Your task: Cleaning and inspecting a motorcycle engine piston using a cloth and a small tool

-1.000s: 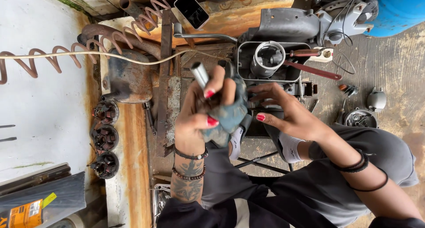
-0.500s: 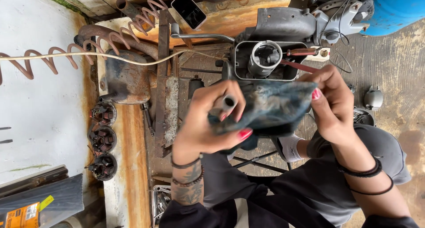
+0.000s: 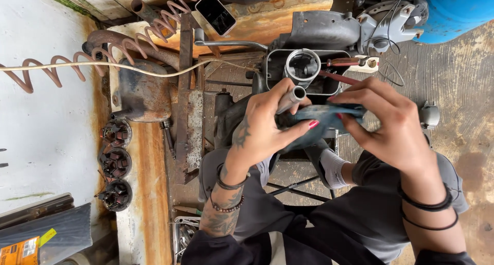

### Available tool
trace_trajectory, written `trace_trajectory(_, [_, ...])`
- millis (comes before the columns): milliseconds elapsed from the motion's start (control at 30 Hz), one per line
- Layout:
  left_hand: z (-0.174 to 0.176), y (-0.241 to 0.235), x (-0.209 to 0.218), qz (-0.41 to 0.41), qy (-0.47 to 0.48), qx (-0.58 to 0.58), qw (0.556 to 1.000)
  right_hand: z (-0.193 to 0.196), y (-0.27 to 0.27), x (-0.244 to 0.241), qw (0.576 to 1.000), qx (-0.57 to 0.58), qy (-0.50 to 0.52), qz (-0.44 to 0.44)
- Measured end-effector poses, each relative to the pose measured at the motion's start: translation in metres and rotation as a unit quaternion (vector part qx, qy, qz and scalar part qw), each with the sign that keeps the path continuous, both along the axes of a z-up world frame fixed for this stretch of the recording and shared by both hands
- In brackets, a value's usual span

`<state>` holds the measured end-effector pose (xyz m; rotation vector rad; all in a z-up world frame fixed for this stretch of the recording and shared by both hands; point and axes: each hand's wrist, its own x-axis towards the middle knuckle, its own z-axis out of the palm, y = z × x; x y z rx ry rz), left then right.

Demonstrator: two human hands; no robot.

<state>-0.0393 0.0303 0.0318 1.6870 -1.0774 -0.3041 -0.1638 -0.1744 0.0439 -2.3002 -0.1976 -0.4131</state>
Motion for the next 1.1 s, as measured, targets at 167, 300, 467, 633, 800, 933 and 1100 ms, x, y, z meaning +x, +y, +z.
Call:
trace_trajectory(167, [-0.013, -0.022, -0.024, 0.029, -0.224, -0.028, 0.974, -0.026, 0.003, -0.005, 0.969, -0.085, -0.122, -0.200])
trace_trajectory(300, [-0.003, -0.035, -0.044, -0.024, -0.291, -0.099, 0.951, -0.039, 0.016, -0.008, 0.956, 0.088, -0.067, -0.270])
trace_trajectory(467, [0.011, -0.027, -0.042, -0.027, -0.183, -0.064, 0.981, -0.046, 0.017, -0.001, 0.911, 0.313, -0.096, -0.250])
trace_trajectory(633, [0.014, -0.028, -0.037, 0.052, -0.106, -0.088, 0.989, -0.042, 0.020, 0.003, 0.880, 0.395, -0.129, -0.231])
trace_trajectory(800, [0.013, -0.025, -0.041, 0.087, -0.092, -0.085, 0.988, -0.049, 0.026, 0.002, 0.875, 0.425, -0.111, -0.203])
trace_trajectory(933, [0.011, -0.027, -0.040, 0.134, -0.062, -0.146, 0.978, -0.055, 0.028, 0.000, 0.877, 0.431, -0.088, -0.194])
trace_trajectory(1100, [0.005, -0.029, -0.040, 0.136, -0.103, -0.161, 0.972, -0.047, 0.030, -0.001, 0.880, 0.444, -0.086, -0.145])
